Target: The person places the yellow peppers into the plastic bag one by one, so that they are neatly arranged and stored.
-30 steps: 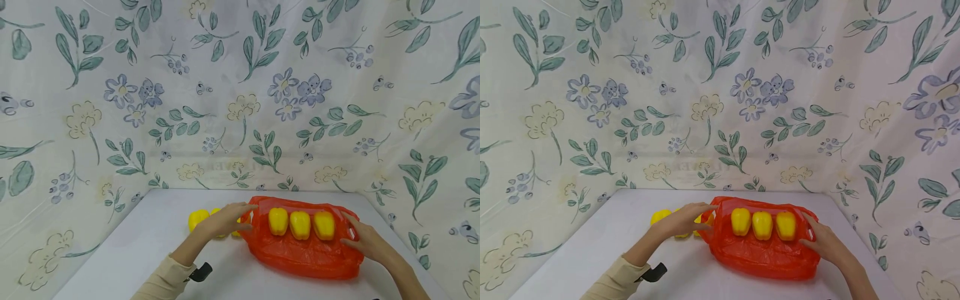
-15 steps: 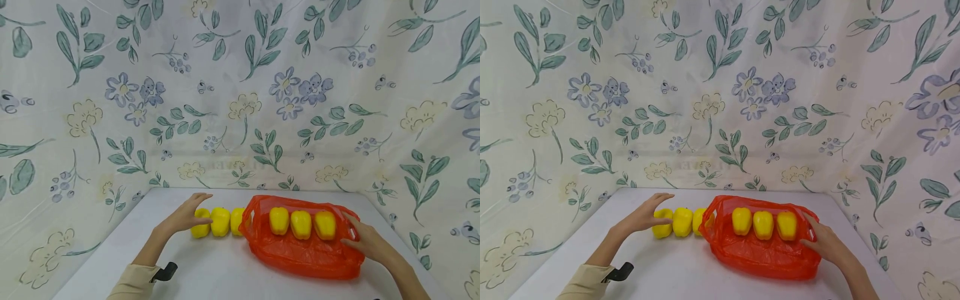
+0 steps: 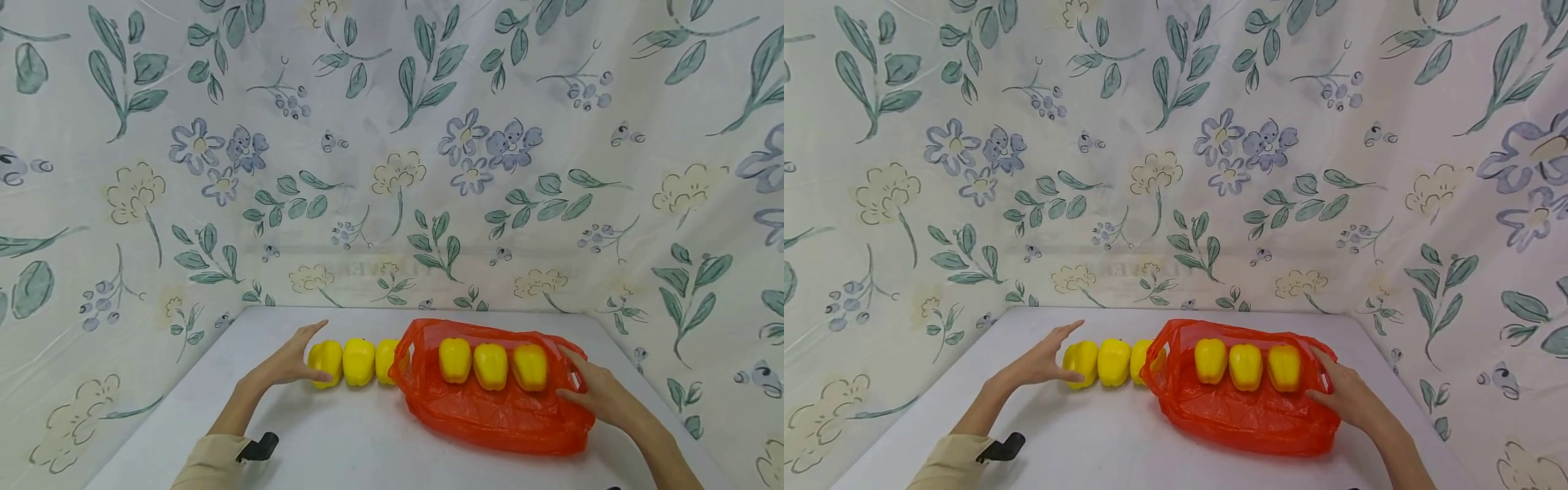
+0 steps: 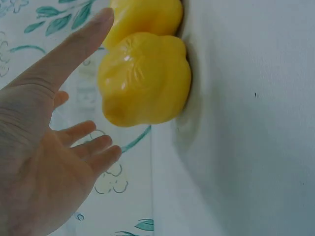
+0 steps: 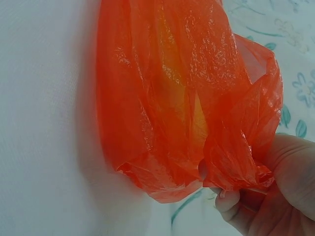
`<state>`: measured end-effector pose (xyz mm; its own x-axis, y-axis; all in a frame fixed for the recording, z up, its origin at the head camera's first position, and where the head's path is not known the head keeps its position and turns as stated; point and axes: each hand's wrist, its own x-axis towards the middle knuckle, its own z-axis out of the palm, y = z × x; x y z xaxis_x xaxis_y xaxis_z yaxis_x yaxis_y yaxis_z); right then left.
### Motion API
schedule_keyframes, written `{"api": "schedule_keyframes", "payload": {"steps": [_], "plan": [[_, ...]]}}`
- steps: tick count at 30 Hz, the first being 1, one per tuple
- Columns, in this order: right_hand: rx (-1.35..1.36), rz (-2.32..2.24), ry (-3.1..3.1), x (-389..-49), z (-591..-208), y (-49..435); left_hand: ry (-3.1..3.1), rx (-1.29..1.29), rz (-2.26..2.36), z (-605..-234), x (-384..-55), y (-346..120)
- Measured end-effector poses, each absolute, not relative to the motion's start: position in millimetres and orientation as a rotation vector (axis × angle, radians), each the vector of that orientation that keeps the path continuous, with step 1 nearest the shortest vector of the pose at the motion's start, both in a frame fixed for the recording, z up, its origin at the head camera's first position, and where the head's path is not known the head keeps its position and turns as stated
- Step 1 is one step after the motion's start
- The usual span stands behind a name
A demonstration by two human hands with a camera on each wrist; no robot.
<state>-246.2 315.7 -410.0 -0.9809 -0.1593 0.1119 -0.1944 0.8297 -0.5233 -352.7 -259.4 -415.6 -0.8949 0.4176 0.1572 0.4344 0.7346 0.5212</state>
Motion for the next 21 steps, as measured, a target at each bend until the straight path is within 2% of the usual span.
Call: {"api": "schedule_keyframes", "payload": {"steps": [21], "plan": [[0.295, 0.838, -2.945, -247, -409, 314, -2.992, -0.820, -1.156, -437, -362, -276]]}}
